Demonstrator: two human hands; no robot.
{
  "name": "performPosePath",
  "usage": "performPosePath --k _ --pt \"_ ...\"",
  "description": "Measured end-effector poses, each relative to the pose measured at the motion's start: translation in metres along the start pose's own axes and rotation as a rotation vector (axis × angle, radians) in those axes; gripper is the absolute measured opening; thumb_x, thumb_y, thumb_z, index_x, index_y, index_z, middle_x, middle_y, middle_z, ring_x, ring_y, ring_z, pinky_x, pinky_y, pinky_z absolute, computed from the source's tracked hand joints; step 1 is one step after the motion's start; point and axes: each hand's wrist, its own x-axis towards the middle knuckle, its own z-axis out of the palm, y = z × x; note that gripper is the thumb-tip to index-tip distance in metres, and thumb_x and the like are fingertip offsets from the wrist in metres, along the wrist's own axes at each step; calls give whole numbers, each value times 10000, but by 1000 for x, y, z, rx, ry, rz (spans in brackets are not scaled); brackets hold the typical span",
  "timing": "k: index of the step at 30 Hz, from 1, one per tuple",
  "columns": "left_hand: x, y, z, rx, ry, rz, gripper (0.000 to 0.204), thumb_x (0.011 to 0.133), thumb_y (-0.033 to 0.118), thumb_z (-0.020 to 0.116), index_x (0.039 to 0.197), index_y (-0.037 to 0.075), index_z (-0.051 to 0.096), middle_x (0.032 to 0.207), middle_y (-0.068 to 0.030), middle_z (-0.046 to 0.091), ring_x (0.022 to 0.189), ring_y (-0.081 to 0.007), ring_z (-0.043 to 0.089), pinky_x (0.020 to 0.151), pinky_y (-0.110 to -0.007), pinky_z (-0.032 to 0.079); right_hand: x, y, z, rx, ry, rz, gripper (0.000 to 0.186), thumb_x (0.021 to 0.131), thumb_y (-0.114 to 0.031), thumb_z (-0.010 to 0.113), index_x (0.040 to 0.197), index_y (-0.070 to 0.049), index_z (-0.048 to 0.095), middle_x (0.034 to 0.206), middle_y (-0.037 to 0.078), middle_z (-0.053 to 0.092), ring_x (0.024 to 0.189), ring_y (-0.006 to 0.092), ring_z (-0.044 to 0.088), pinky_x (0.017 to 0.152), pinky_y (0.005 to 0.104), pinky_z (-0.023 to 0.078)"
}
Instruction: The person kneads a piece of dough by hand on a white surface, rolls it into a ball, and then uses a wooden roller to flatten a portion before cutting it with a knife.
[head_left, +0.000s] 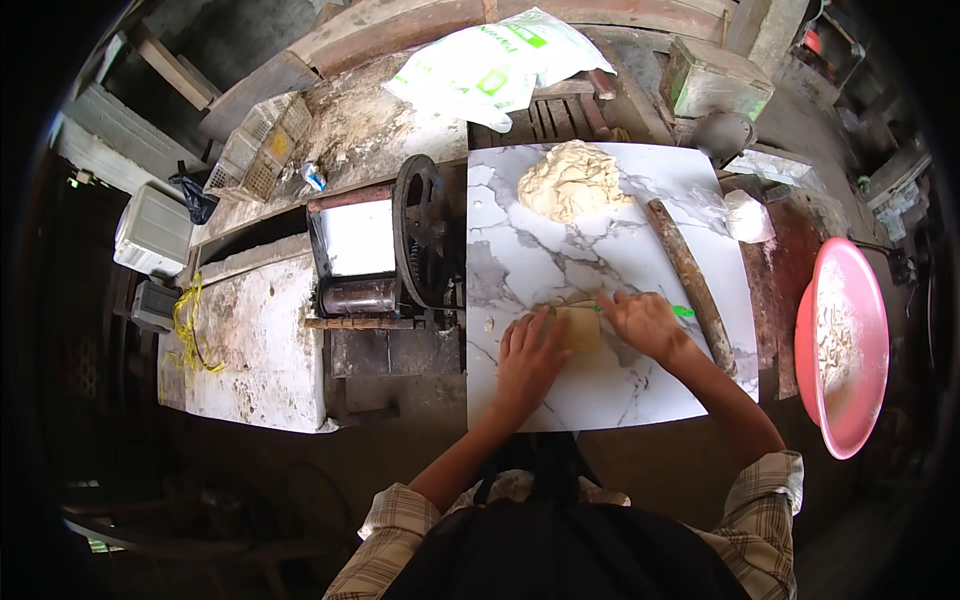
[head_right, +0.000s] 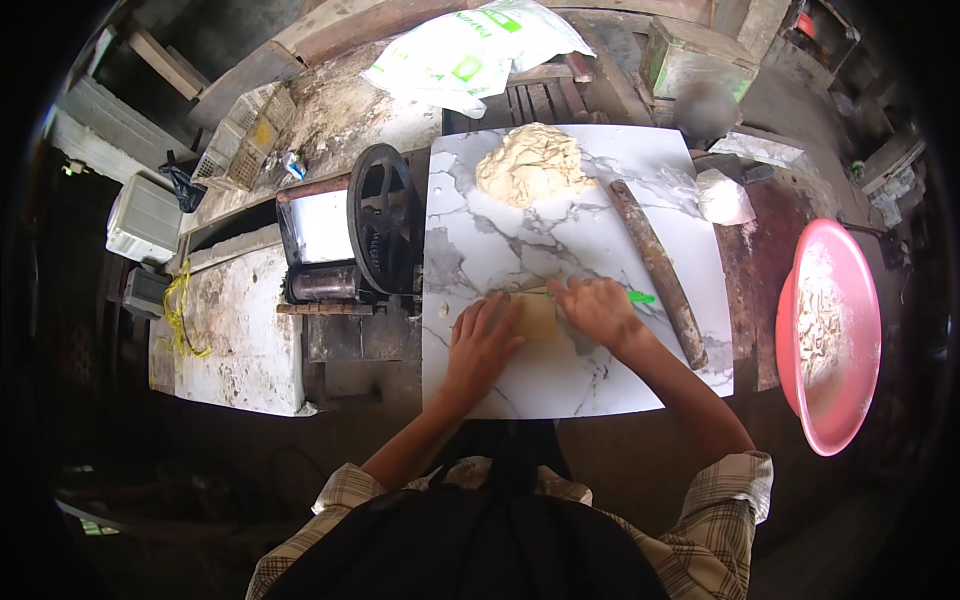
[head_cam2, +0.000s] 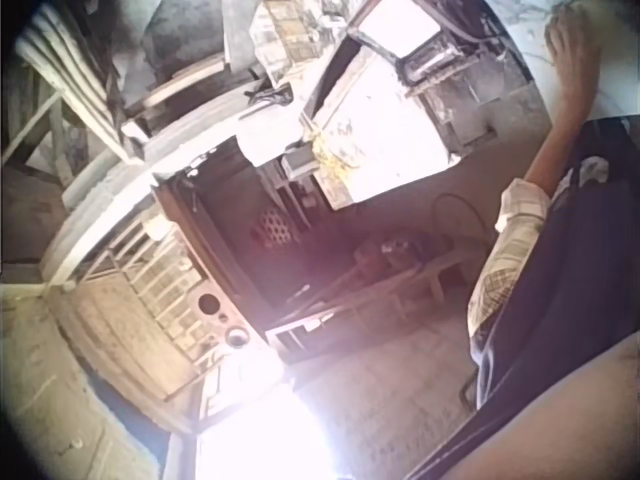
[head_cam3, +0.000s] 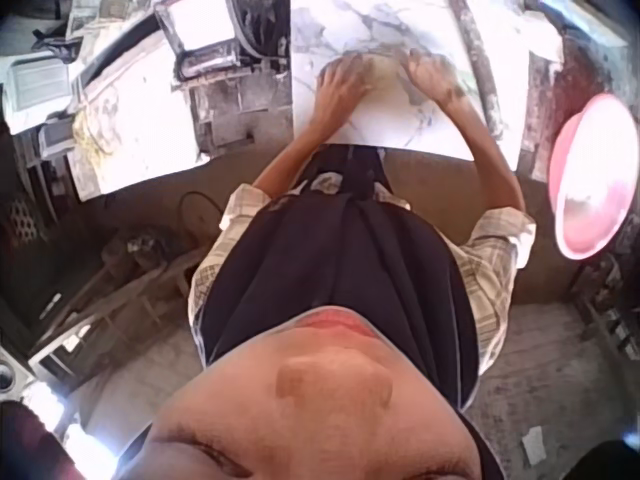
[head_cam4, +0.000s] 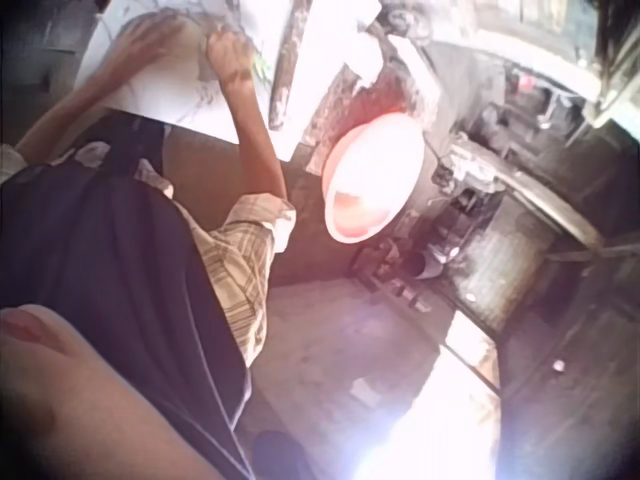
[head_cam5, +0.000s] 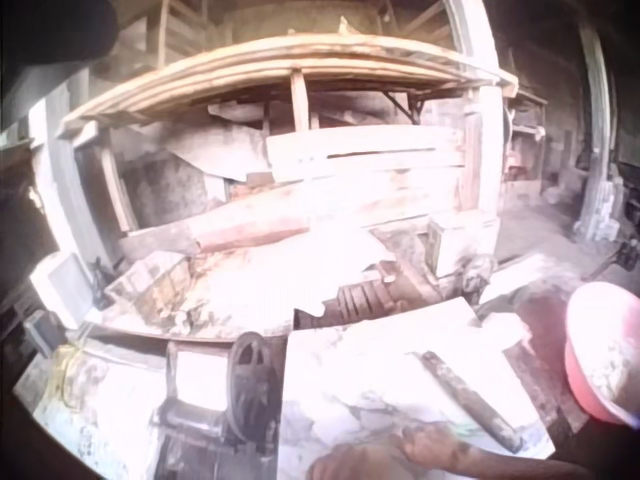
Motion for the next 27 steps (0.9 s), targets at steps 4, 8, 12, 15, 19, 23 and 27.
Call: performPosePath --k 4,8,12,15,19,23,27 --pt "2 2 -2 -3 -13 -11 572 796 293 667 1317 149 480 1319 -101 445 1201 -294 429 1018 -460 337 5 1 2 1 -22 -34 179 851 -142 517 1020 -111 567 764 52 618 630 211 660 538 331 529" --pt "3 2 -3 -19 -18 -19 570 796 294 669 1314 146 483 1317 -107 444 1194 -299 430 1009 -467 338 8 0 4 9 -38 -40 196 833 -121 522 1024 -107 560 778 51 619 633 215 661 542 332 530" --pt "4 2 -4 -27 -23 -15 598 798 267 669 1347 161 458 1318 -111 427 1191 -310 414 989 -453 342 8 1 2 -15 -58 -45 233 838 -125 515 1067 -111 558 792 48 627 647 207 664 559 325 528" --pt "4 3 -5 -29 -22 -14 590 804 271 663 1346 161 457 1316 -108 427 1188 -310 414 989 -453 340 5 5 1 -40 -75 -47 269 838 -136 515 1103 -117 559 801 46 632 661 200 665 566 321 524" --pt "5 4 -7 -25 -31 -16 586 809 274 660 1346 160 455 1313 -108 429 1183 -311 415 989 -455 338 0 13 -4 -37 -75 -23 304 831 -146 519 1131 -123 566 798 44 635 668 194 664 572 318 520" --pt "5 5 -6 4 -36 -14 599 799 303 669 1335 146 456 1318 -105 437 1197 -306 418 1011 -469 328 -2 16 1 -42 -102 -12 306 832 -144 518 1132 -119 570 789 45 635 664 194 662 578 319 522" --pt "4 3 -7 -13 -41 -16 580 820 292 644 1343 138 448 1332 -110 428 1205 -320 407 1001 -458 333 9 4 -3 -1 -108 -30 299 847 -154 512 1137 -111 567 791 47 634 669 204 662 583 329 523"
